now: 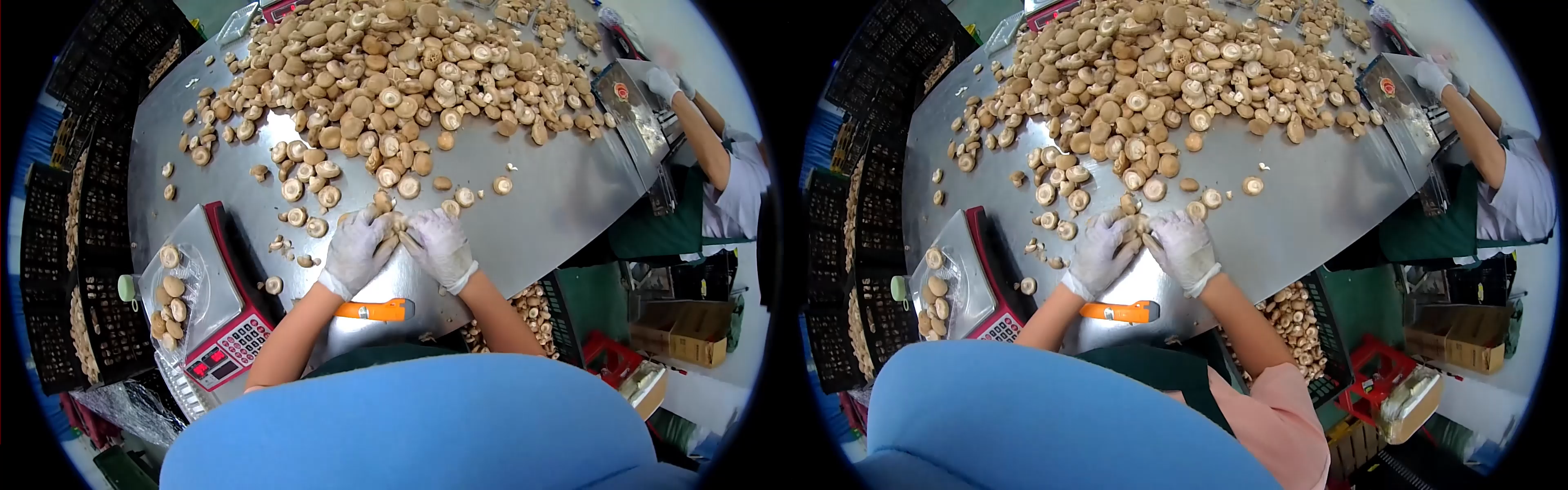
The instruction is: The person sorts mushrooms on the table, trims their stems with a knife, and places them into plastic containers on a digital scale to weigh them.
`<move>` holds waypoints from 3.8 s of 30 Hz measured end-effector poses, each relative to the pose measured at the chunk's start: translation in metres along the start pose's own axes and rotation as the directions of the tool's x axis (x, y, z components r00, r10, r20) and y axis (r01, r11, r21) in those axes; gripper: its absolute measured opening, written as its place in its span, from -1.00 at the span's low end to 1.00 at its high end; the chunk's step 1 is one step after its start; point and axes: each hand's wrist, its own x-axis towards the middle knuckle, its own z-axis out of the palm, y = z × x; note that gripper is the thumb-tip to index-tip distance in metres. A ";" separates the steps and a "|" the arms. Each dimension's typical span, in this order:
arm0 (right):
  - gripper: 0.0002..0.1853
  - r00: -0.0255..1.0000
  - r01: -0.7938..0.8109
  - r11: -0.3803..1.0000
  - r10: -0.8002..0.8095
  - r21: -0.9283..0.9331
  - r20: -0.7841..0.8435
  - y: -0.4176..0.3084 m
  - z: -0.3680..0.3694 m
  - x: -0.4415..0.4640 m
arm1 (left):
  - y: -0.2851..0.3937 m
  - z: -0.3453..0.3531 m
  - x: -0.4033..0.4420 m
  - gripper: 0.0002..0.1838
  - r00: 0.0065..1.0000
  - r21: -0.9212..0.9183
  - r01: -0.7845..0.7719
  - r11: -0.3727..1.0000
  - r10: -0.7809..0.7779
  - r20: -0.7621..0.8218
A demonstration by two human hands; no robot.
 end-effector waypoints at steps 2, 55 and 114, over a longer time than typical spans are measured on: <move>-0.71 0.990 -0.036 0.999 0.035 0.010 0.140 -0.001 -0.022 0.009 | -0.005 0.001 -0.010 -0.66 0.997 -0.077 0.064 0.995 -0.067 -0.030; -0.44 0.983 -0.153 0.307 0.149 0.939 0.112 -0.010 -0.040 0.052 | -0.011 -0.040 0.032 -0.29 0.867 -0.801 0.275 -0.531 -0.223 0.446; -0.78 0.851 0.188 0.908 -0.341 0.375 0.400 -0.151 -0.017 -0.021 | 0.010 -0.098 -0.186 -0.28 0.839 -0.936 0.345 -0.073 -0.423 0.342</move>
